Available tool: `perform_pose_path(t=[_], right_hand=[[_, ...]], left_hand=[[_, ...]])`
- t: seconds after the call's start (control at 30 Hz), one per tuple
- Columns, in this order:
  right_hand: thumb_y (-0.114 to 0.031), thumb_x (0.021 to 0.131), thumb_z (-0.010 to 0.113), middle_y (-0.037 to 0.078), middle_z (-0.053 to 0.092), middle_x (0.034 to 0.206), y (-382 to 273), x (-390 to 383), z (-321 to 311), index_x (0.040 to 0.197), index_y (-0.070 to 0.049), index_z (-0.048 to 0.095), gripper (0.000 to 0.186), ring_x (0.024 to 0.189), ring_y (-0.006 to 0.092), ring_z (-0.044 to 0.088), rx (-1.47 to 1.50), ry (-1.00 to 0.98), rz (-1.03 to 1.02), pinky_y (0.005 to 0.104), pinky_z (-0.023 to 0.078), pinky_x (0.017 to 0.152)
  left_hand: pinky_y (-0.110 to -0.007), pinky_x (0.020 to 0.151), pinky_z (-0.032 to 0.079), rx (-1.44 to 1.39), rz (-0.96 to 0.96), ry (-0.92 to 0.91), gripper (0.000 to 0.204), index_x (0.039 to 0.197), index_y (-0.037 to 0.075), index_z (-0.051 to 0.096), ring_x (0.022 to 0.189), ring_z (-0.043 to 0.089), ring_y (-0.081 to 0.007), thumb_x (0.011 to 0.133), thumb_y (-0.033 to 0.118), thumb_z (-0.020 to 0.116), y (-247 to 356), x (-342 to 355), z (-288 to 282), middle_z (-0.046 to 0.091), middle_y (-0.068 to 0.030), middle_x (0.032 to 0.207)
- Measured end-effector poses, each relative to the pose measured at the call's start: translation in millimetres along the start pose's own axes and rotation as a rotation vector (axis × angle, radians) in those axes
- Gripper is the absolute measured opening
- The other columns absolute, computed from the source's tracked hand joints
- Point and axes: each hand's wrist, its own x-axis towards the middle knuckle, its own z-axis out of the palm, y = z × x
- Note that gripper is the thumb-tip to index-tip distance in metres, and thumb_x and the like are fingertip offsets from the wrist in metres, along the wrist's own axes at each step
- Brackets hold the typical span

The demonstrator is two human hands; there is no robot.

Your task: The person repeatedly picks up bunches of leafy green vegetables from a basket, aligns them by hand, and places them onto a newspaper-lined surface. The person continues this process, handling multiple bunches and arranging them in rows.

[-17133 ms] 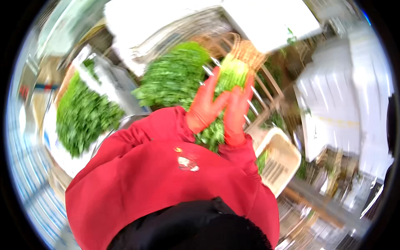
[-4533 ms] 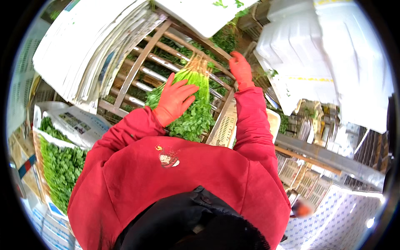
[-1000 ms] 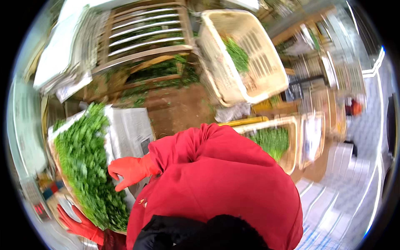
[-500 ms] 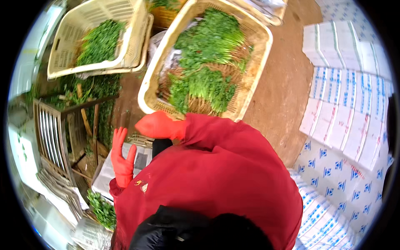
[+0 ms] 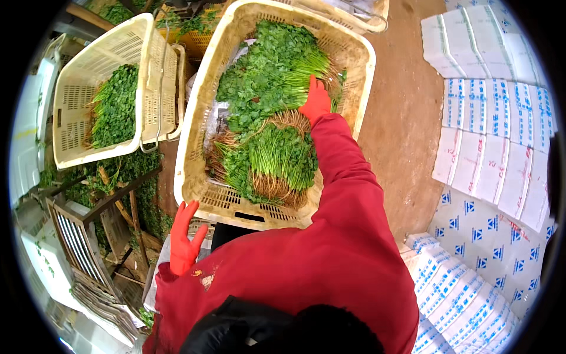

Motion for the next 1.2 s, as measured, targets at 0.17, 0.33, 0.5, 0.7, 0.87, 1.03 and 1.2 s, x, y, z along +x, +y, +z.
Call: perform_pose_path(t=[0.17, 0.33, 0.5, 0.7, 0.87, 1.03, 1.2], right_hand=[[-0.037, 0.079, 0.077, 0.022, 0.068, 0.113, -4, 4, -7, 0.132, -0.01, 0.054, 0.064, 0.103, 0.0427, 0.065, 0.218, -0.041, 0.035, 0.0469, 0.053, 0.089], [-0.036, 0.085, 0.07, 0.02, 0.07, 0.103, -25, 2, -43, 0.108, -0.008, 0.062, 0.037, 0.1, 0.0431, 0.065, 0.141, 0.125, -0.221, 0.0481, 0.052, 0.083], [-0.014, 0.081, 0.074, 0.014, 0.071, 0.108, -73, -17, -92, 0.113, -0.01, 0.067, 0.032, 0.101, 0.0361, 0.067, 0.086, -0.018, -0.168, 0.0445, 0.055, 0.086], [-0.013, 0.081, 0.077, 0.015, 0.066, 0.124, -36, -32, -77, 0.133, -0.004, 0.061, 0.054, 0.104, 0.0294, 0.065, 0.663, 0.697, -0.096, 0.0404, 0.053, 0.088], [-0.011, 0.085, 0.074, 0.018, 0.045, 0.152, -90, -44, -31, 0.156, -0.004, 0.032, 0.082, 0.098, 0.0263, 0.066, 1.106, 0.225, 0.122, 0.0375, 0.054, 0.087], [-0.023, 0.089, 0.074, 0.02, 0.054, 0.143, -92, 20, -8, 0.148, -0.003, 0.044, 0.069, 0.093, 0.0296, 0.07, 0.995, 0.514, 0.208, 0.0406, 0.054, 0.082], [-0.035, 0.095, 0.067, 0.016, 0.074, 0.091, -24, 58, 0, 0.104, -0.001, 0.073, 0.035, 0.088, 0.0357, 0.07, 0.937, 0.519, 0.103, 0.0435, 0.052, 0.08]], left_hand=[[-0.044, 0.119, 0.031, 0.013, 0.273, -0.122, 0.058, 0.144, 0.006, 0.055, 0.149, 0.035, -0.036, 0.089, 0.013, 0.072, 13, 102, 10, 0.054, -0.0152, 0.148], [-0.048, 0.122, 0.025, 0.183, 0.579, -0.001, 0.083, 0.152, 0.008, 0.044, 0.151, 0.028, -0.0362, 0.079, 0.021, 0.082, 78, 236, 67, 0.047, -0.0142, 0.154], [-0.053, 0.119, 0.029, 0.513, 0.899, 0.012, 0.091, 0.152, 0.011, 0.042, 0.137, 0.047, -0.0352, 0.072, 0.022, 0.085, 128, 364, 144, 0.056, -0.0154, 0.142], [-0.031, 0.095, 0.053, -0.41, 0.651, -0.176, 0.056, 0.132, 0.007, 0.061, 0.114, 0.065, -0.0191, 0.079, 0.0, 0.08, 103, 424, 125, 0.069, -0.0076, 0.124], [-0.031, 0.099, 0.052, -0.582, 0.595, -0.226, 0.053, 0.132, 0.004, 0.059, 0.118, 0.064, -0.0181, 0.083, -0.005, 0.077, 94, 426, 123, 0.066, -0.009, 0.133], [-0.031, 0.101, 0.05, -0.552, 0.692, -0.178, 0.055, 0.135, 0.006, 0.058, 0.119, 0.062, -0.0152, 0.084, -0.005, 0.074, 81, 440, 126, 0.065, -0.0068, 0.136], [-0.029, 0.094, 0.052, -0.477, 0.576, 0.014, 0.039, 0.12, 0.005, 0.065, 0.105, 0.066, -0.0142, 0.083, -0.003, 0.076, 60, 455, 116, 0.071, -0.0049, 0.119]])
